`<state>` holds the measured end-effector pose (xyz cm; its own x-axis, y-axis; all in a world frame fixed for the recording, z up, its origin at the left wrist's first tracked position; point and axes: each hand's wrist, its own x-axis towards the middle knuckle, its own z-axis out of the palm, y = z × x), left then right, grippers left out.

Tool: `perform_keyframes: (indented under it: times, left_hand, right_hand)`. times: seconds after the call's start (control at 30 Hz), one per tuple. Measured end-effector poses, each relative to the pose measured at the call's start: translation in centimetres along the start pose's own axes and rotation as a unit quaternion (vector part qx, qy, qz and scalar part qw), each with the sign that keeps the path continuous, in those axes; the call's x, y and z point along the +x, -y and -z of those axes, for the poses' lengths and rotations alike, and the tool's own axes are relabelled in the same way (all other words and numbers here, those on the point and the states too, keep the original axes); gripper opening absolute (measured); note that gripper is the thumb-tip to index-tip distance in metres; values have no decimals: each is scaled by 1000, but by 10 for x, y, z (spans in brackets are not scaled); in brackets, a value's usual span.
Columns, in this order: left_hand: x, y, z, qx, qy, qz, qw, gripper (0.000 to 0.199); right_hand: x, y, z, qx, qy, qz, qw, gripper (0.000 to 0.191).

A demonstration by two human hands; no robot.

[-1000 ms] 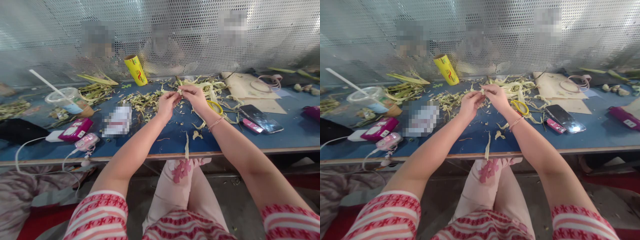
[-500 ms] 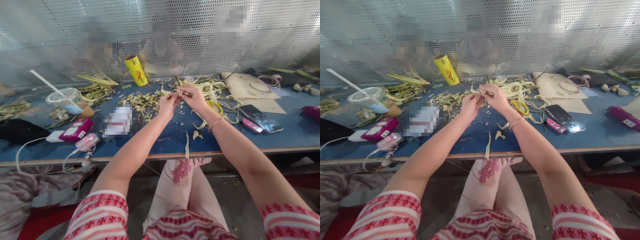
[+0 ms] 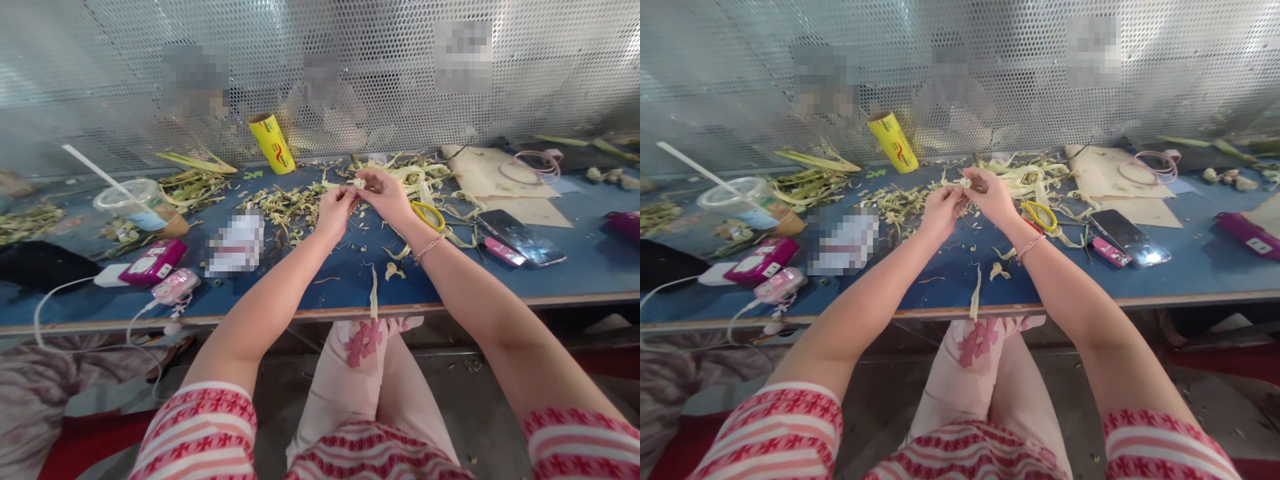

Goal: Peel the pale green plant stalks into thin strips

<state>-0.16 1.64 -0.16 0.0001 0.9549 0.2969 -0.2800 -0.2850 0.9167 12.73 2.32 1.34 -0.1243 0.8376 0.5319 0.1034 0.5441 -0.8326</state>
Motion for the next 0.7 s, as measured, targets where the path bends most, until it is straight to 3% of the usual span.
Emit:
perform_keyframes:
  times: [0.17,0.4,0.7]
  left_hand:
    - [-1,-4,0,3,9,-2,1000,19]
    - [1,-3,1,23,-15,-8,1000,20]
    - [0,-1,0,58,-20,-23,998,20]
  right_hand:
    - [2,-9,0,32,-35,-30,998,31]
    - [1,-8,0,-20,-45,-21,999,20]
    - [-1,-2,0,-79,-50,-18,995,30]
